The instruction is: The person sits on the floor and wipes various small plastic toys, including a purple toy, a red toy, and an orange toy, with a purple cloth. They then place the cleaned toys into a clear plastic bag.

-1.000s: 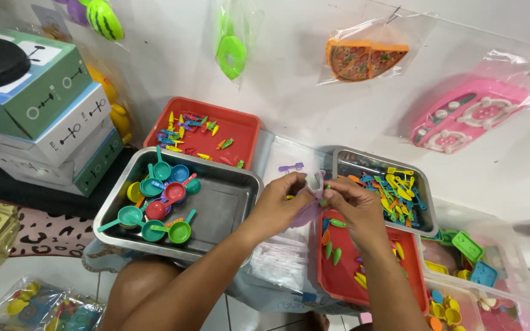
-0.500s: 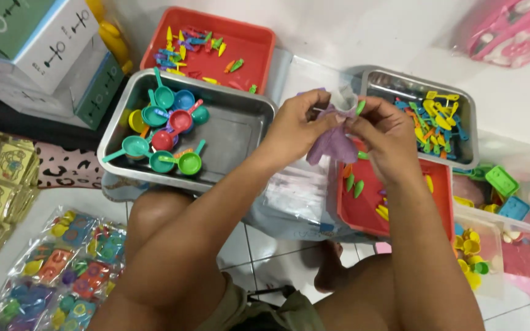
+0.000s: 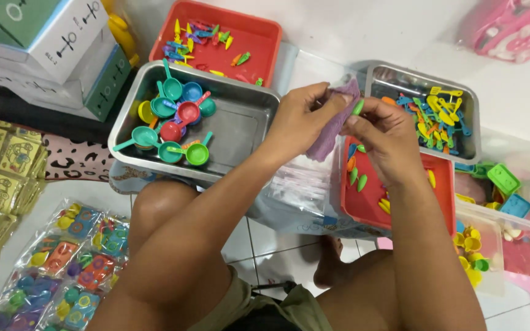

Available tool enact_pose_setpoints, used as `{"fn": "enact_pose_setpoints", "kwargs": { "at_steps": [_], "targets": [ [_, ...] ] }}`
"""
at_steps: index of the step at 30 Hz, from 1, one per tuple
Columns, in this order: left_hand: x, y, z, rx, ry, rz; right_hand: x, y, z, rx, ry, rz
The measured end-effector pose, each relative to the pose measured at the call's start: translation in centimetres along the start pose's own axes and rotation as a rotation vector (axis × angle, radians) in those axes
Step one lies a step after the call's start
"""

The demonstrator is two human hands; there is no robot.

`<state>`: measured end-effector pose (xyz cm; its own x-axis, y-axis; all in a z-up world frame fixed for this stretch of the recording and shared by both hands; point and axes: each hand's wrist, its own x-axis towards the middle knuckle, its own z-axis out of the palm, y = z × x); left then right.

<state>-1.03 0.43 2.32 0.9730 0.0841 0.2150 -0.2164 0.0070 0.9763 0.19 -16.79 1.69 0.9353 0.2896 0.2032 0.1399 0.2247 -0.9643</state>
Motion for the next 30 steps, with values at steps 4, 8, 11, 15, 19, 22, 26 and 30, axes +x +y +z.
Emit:
{"fn": "enact_pose_setpoints", "kwargs": {
  "at_steps": [4, 8, 11, 15, 19, 22, 26, 30],
  "targets": [
    [0.0, 0.1, 0.0, -0.026, -0.009, 0.020, 0.2, 0.1, -0.6, -0.029, 0.034, -0.031],
    [-0.1, 1.0, -0.1, 0.004, -0.060, -0.017, 0.2, 0.1, -2.4, -0.039, 0.124, -0.078],
    [-0.1, 0.3, -0.1, 0.047, -0.078, -0.025, 0.8, 1.0, -3.3, 0.004, 0.146, -0.095],
    [-0.5, -0.1, 0.5, -0.040, -0.022, -0.049, 0.9, -0.1, -2.3, -0.032, 0.146, -0.124],
    [-0.8, 1.3, 0.1, -0.109, -0.034, -0.013, 1.2, -0.3, -2.4, 0.037, 0.162, -0.125],
    [-0.1, 0.4, -0.1, -0.284, 0.063, -0.017, 0.8, -1.9, -1.8, 0.091, 0.152, -0.081],
    [-0.1, -1.9, 0.0, -0.376, -0.046, -0.100, 0.3, -2.7, -1.1, -0.143, -0.005, -0.012],
    [0.2, -2.0, 0.3, -0.293, -0.079, -0.048, 1.0, -0.6, -2.0, -0.281, 0.050, -0.064]
  ]
}}
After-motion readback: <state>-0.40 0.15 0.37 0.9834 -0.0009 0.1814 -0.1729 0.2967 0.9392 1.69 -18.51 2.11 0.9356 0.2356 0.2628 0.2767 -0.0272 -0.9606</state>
